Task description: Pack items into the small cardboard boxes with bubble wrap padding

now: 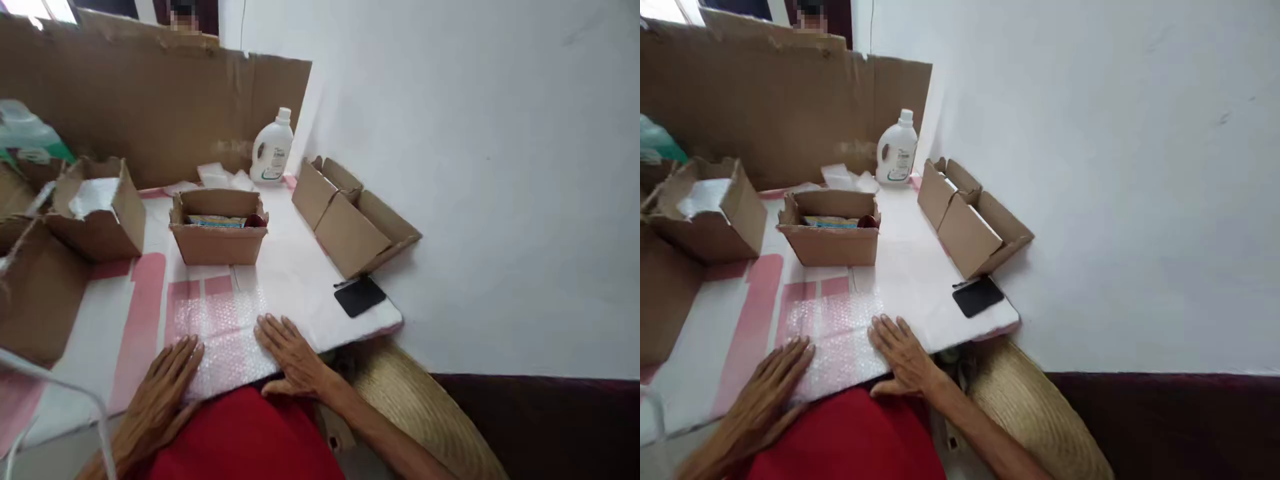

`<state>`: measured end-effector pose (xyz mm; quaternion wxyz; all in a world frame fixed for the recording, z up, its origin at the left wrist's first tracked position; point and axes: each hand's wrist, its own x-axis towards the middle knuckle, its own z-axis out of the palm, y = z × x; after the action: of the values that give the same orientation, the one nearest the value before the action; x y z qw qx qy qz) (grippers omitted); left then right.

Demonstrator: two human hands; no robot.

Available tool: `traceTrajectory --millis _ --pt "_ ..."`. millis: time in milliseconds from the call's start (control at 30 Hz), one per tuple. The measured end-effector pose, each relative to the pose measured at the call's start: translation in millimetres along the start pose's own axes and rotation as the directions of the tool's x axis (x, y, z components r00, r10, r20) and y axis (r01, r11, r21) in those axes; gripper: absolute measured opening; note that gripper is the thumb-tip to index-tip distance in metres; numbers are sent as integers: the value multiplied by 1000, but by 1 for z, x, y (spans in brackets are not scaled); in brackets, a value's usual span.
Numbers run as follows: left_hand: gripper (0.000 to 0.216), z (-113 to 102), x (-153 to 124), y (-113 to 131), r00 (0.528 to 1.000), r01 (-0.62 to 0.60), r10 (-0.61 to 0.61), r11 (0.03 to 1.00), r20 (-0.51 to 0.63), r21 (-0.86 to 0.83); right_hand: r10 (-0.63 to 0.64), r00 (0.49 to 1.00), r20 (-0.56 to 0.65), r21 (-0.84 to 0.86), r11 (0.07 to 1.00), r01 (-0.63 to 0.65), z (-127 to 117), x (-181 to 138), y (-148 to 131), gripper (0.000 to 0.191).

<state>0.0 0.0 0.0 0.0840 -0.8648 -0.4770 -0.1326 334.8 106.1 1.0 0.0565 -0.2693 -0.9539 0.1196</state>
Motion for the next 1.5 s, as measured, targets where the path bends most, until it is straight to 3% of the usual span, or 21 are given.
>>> traceTrajectory --millis 100,167,367,500,567,700,767,933,1100,1233,1333,1400,1433,1500 --pt "69 -4 -16 -5 999 -30 31 992 11 -120 -39 999 15 7 999 39 9 -18 -1 77" --pt "65 -6 -22 -9 1000 -8 10 977 6 -211 -41 998 -39 55 998 43 11 -24 0 67" --pt "44 3 -21 -24 972 158 -215 891 -90 -426 102 936 -337 317 948 11 11 -15 8 33" --pt "28 4 -9 -26 929 212 -349 772 -121 -600 224 877 -426 429 903 -22 15 -4 4 20" --pt "19 -2 0 -21 890 287 -447 703 -92 -651 340 825 -451 490 867 -90 19 1 -2 14" --pt "25 -14 19 -5 712 561 -701 528 45 -637 540 690 -482 507 814 -283 28 14 -17 18" --pt "29 -15 27 0 667 619 -743 513 53 -595 577 654 -490 483 804 -347 30 19 -24 15" --pt "30 -5 32 -2 741 570 -668 679 -68 -463 628 591 -506 505 771 -387 27 24 -29 12" --pt "26 4 29 -5 788 522 -600 771 -140 -364 664 561 -494 547 739 -394 25 27 -28 17" --pt "26 6 28 -3 777 547 -618 758 -122 -355 693 539 -478 570 712 -410 25 30 -27 18" --pt "31 7 29 -1 709 618 -691 706 -143 -346 709 509 -488 560 702 -440 25 33 -27 16" --pt "35 8 30 -1 702 616 -681 727 -208 -302 714 489 -500 552 698 -456 25 34 -27 15" --pt "32 8 29 -2 731 584 -637 769 -244 -261 714 485 -506 549 700 -457 25 34 -27 14" --pt "21 9 28 -5 844 446 -472 882 -254 -154 704 487 -516 544 709 -449 26 34 -27 12"
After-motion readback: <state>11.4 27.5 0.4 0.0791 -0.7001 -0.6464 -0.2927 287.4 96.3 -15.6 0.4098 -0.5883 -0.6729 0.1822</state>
